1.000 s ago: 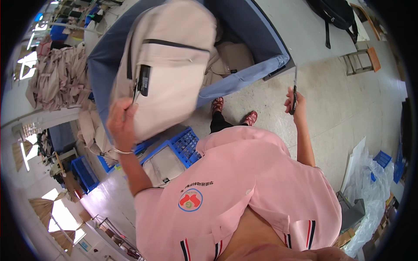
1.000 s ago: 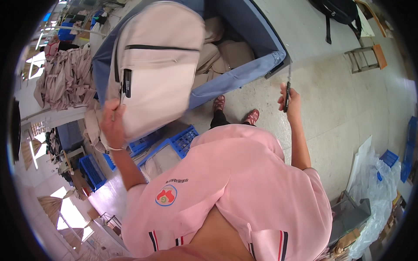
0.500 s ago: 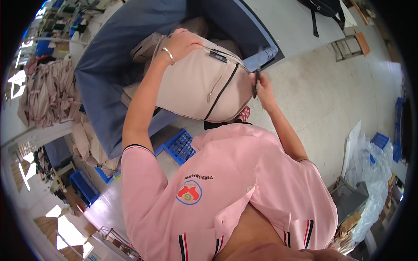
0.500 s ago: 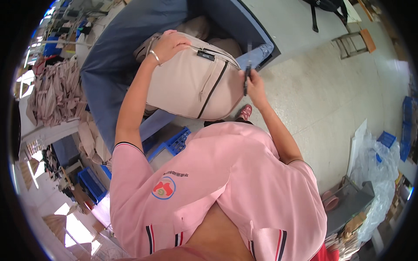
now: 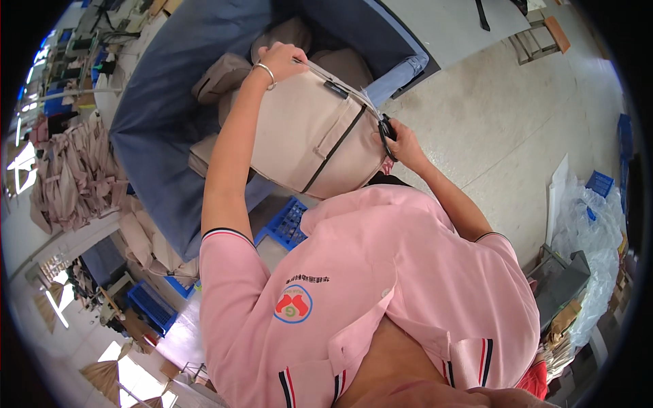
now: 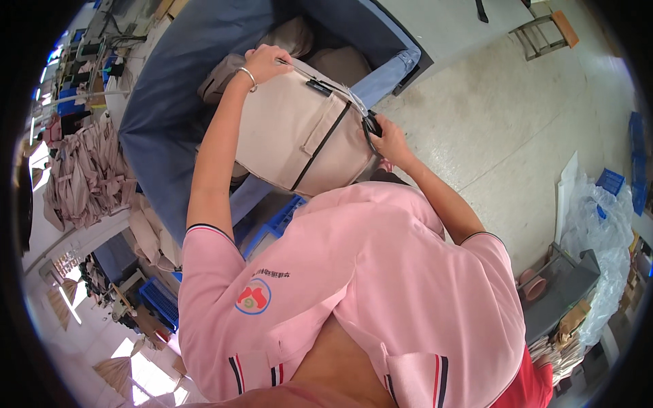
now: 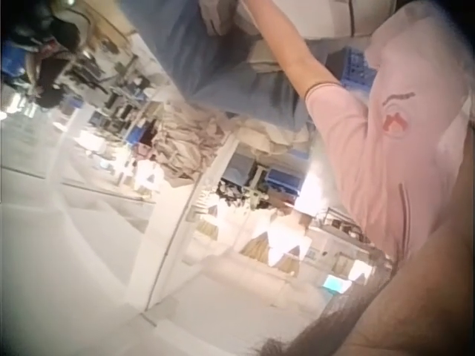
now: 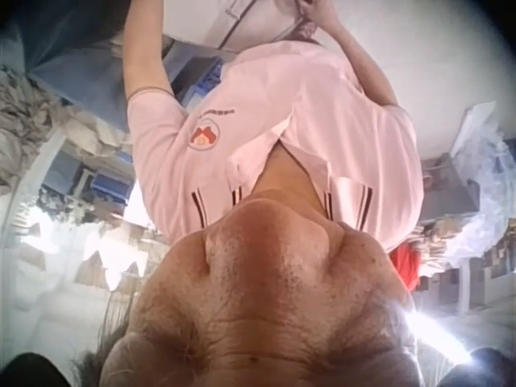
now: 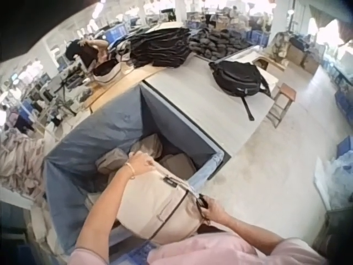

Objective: Trimming loose threads from manufactured beige backpacks using scissors.

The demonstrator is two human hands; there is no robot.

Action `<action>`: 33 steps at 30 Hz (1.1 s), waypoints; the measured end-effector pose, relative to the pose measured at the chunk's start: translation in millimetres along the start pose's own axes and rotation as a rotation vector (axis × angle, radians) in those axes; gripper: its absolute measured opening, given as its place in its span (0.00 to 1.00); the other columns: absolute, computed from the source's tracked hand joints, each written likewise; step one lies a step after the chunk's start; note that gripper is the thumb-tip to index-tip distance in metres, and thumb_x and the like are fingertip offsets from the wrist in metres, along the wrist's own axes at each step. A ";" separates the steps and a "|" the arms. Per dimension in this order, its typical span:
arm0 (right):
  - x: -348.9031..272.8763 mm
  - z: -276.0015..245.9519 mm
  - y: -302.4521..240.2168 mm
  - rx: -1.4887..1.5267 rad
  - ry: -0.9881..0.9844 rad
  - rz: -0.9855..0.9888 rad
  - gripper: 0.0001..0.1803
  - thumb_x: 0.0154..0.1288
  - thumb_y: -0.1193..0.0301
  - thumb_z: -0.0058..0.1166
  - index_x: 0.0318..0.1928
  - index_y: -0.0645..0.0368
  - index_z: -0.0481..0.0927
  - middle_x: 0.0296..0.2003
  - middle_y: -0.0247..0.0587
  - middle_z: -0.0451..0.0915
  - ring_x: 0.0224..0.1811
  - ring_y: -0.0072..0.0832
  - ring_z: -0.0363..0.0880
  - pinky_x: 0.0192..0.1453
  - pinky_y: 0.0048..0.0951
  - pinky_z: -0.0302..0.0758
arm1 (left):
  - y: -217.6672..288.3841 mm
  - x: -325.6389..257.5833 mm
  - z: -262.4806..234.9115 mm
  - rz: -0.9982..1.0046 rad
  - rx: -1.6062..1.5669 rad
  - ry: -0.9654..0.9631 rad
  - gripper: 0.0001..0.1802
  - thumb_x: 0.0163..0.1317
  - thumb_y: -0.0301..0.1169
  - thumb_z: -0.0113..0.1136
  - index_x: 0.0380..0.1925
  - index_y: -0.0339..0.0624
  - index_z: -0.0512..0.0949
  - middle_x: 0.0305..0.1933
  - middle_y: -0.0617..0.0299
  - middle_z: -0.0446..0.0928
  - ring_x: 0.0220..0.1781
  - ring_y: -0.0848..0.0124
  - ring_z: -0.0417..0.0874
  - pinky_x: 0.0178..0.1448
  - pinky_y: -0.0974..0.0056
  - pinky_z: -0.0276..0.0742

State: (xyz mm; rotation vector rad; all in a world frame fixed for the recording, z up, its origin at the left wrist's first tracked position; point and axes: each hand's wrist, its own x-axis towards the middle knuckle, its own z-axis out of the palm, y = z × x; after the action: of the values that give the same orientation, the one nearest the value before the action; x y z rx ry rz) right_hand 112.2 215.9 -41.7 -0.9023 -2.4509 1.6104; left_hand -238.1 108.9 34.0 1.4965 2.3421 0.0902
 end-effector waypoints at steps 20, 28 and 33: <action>36.7 -18.1 -69.6 -0.400 -0.128 -0.435 0.34 0.59 0.39 0.56 0.37 0.64 0.72 0.35 0.54 0.77 0.39 0.50 0.79 0.39 0.46 0.75 | 20.0 -72.1 -27.1 0.227 -0.219 0.261 0.07 0.58 0.39 0.63 0.30 0.50 0.81 0.40 0.71 0.79 0.54 0.68 0.73 0.72 0.50 0.49; 25.9 -7.5 -86.3 -0.504 -0.179 -0.240 0.36 0.57 0.36 0.54 0.33 0.62 0.72 0.30 0.54 0.80 0.33 0.52 0.81 0.36 0.46 0.76 | 14.6 -81.7 -27.1 0.212 -0.270 0.274 0.07 0.58 0.38 0.63 0.29 0.50 0.81 0.38 0.72 0.80 0.54 0.69 0.73 0.72 0.52 0.49; 19.2 15.5 -70.7 -0.431 -0.046 -0.287 0.33 0.57 0.40 0.60 0.33 0.61 0.71 0.27 0.54 0.78 0.30 0.55 0.78 0.33 0.47 0.73 | 10.2 -86.4 -25.3 0.211 -0.277 0.262 0.06 0.57 0.38 0.64 0.30 0.51 0.82 0.38 0.73 0.80 0.53 0.70 0.74 0.71 0.53 0.50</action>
State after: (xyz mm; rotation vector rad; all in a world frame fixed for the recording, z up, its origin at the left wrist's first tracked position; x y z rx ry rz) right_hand 60.2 193.5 7.3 -0.5138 -2.8556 1.0426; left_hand -205.2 40.1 82.8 1.6641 2.2353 0.6726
